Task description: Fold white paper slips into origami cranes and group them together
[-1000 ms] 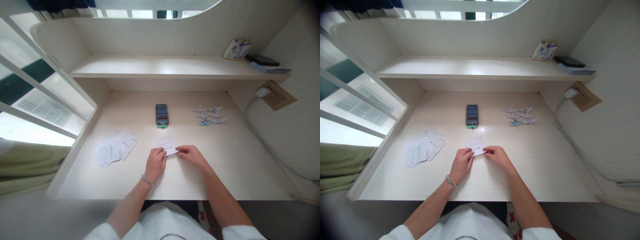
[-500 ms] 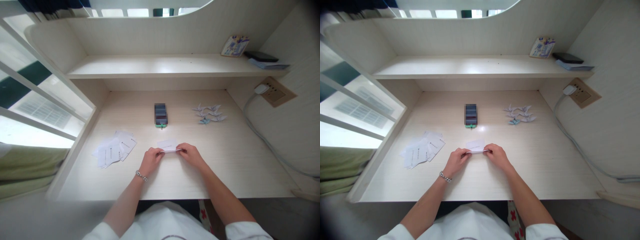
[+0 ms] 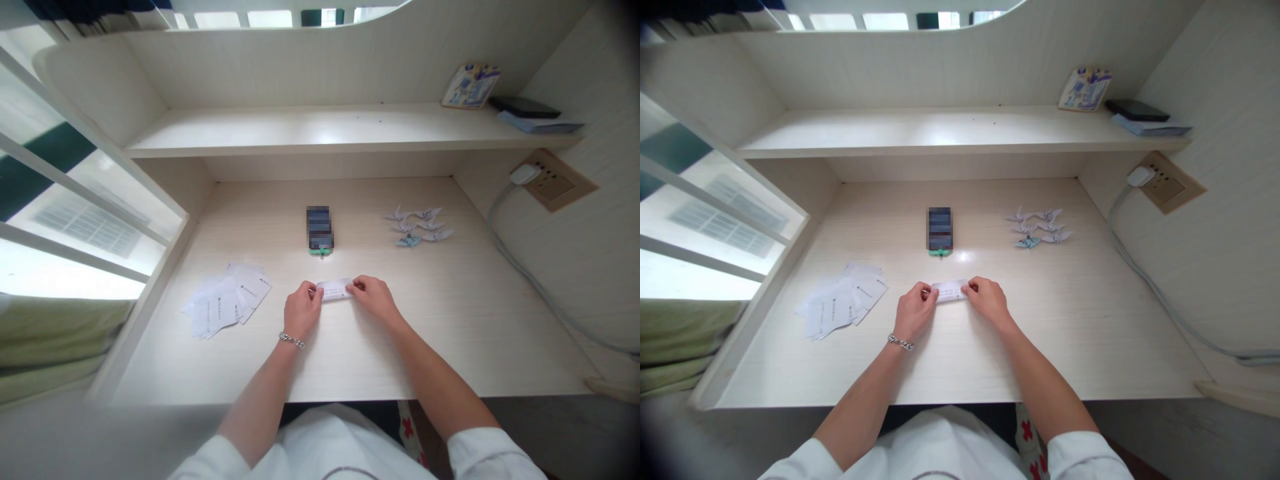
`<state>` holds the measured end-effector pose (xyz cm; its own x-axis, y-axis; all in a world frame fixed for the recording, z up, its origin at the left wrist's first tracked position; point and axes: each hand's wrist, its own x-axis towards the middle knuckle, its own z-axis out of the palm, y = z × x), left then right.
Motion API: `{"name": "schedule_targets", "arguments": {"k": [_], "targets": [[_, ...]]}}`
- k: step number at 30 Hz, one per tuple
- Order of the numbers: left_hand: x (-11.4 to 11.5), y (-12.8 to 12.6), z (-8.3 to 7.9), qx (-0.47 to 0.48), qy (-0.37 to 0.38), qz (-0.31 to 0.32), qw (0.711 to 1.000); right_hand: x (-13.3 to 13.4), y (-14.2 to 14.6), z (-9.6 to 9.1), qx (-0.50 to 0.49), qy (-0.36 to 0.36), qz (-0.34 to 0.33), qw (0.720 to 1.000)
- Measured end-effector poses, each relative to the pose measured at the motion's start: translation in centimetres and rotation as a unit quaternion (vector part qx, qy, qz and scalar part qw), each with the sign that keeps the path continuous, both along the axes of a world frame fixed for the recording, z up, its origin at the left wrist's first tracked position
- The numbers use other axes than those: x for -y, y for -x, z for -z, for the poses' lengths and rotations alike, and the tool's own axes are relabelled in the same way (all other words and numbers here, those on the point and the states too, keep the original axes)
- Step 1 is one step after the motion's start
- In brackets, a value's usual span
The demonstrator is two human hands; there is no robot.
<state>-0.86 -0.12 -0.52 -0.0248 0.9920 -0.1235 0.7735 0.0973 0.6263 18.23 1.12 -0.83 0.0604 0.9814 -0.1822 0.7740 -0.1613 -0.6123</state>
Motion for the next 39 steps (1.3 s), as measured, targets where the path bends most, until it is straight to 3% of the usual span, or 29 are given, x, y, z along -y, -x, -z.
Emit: {"name": "schedule_targets", "arguments": {"k": [20, 39], "targets": [[-0.23, 0.0, -0.13, -0.038, 0.011, -0.039, 0.998, -0.32, 0.91, -0.53, 0.03, 0.03, 0.075, 0.996], [-0.77, 0.24, 0.28, -0.018, 0.026, -0.061, 0.998, -0.51, 0.95, -0.66, 0.044, 0.033, 0.077, 0.996]]}}
